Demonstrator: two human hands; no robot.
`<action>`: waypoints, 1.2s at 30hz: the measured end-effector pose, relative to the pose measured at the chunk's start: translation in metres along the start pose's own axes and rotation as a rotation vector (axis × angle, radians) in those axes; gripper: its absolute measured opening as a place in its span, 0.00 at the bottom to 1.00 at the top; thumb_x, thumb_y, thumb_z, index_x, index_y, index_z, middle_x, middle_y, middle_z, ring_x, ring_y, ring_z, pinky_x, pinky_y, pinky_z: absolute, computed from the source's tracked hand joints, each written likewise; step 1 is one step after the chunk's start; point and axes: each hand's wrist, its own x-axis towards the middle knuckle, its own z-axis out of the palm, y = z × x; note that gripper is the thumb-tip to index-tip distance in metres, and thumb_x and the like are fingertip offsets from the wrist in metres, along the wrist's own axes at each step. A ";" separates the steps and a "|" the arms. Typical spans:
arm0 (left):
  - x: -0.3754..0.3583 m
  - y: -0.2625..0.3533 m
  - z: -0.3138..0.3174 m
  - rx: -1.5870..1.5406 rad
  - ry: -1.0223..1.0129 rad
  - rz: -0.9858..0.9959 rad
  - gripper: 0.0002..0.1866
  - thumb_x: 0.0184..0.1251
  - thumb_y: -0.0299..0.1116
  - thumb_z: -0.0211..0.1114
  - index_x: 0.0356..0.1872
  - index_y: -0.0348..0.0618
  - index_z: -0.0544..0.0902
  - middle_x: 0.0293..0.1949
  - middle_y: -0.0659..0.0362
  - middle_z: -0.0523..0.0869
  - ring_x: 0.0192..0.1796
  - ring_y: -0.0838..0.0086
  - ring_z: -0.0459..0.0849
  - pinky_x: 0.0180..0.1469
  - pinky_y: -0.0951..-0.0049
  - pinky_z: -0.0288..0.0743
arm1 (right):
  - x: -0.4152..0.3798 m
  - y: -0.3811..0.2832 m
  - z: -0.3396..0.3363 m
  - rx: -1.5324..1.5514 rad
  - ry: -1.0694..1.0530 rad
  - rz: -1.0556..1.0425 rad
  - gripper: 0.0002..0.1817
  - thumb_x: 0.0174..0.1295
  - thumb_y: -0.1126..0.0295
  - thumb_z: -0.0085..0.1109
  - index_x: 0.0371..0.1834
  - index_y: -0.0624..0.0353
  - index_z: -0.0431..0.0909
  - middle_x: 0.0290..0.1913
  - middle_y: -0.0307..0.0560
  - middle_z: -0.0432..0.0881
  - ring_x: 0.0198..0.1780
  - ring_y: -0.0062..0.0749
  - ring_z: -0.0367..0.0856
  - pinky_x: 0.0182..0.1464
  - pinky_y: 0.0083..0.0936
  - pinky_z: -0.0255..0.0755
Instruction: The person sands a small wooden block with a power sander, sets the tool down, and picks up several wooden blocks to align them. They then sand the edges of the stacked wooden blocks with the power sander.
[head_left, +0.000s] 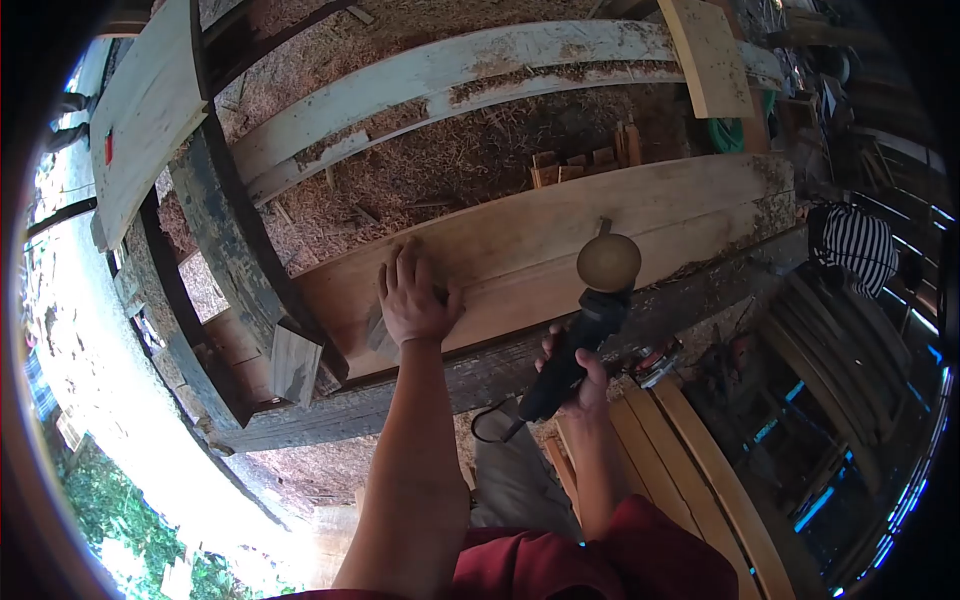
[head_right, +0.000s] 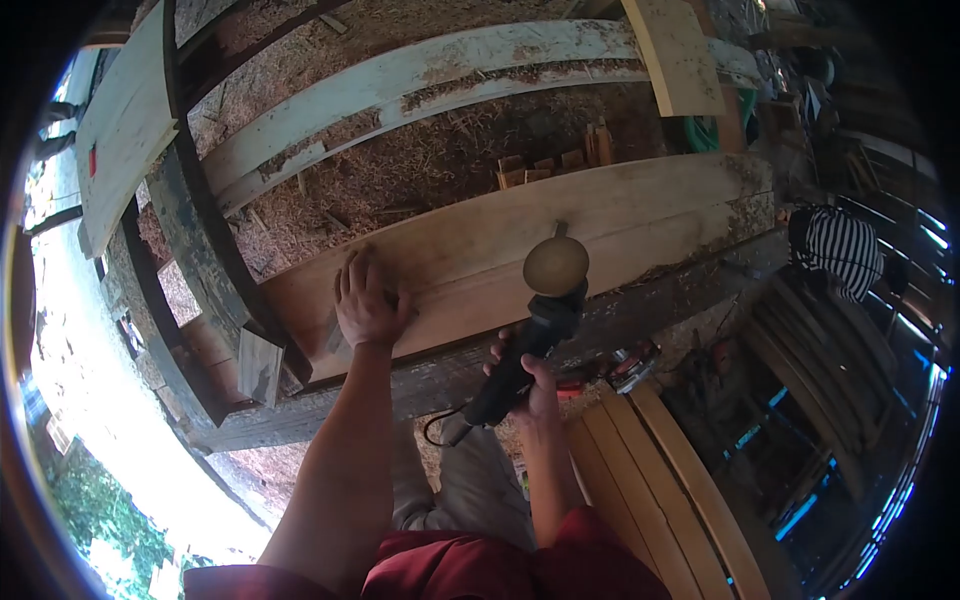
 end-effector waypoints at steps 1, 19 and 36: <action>0.000 0.000 0.000 0.002 -0.001 0.001 0.28 0.63 0.49 0.67 0.59 0.42 0.83 0.74 0.49 0.78 0.80 0.49 0.72 0.82 0.40 0.62 | 0.002 -0.001 0.004 -0.025 0.025 0.001 0.30 0.69 0.55 0.74 0.67 0.58 0.74 0.54 0.49 0.84 0.52 0.40 0.85 0.55 0.44 0.84; 0.001 0.001 -0.002 -0.011 -0.037 -0.033 0.28 0.65 0.49 0.67 0.62 0.44 0.83 0.75 0.50 0.77 0.81 0.48 0.70 0.82 0.37 0.61 | 0.043 -0.022 0.008 -0.691 0.298 -0.064 0.23 0.61 0.74 0.70 0.60 0.58 0.76 0.43 0.46 0.85 0.42 0.34 0.87 0.46 0.37 0.85; 0.003 0.005 -0.004 0.005 -0.022 -0.041 0.25 0.61 0.44 0.68 0.57 0.44 0.84 0.74 0.51 0.77 0.81 0.48 0.70 0.82 0.38 0.62 | 0.104 -0.049 0.021 -1.439 0.265 -0.478 0.21 0.54 0.69 0.77 0.49 0.61 0.81 0.36 0.45 0.89 0.38 0.34 0.90 0.46 0.36 0.82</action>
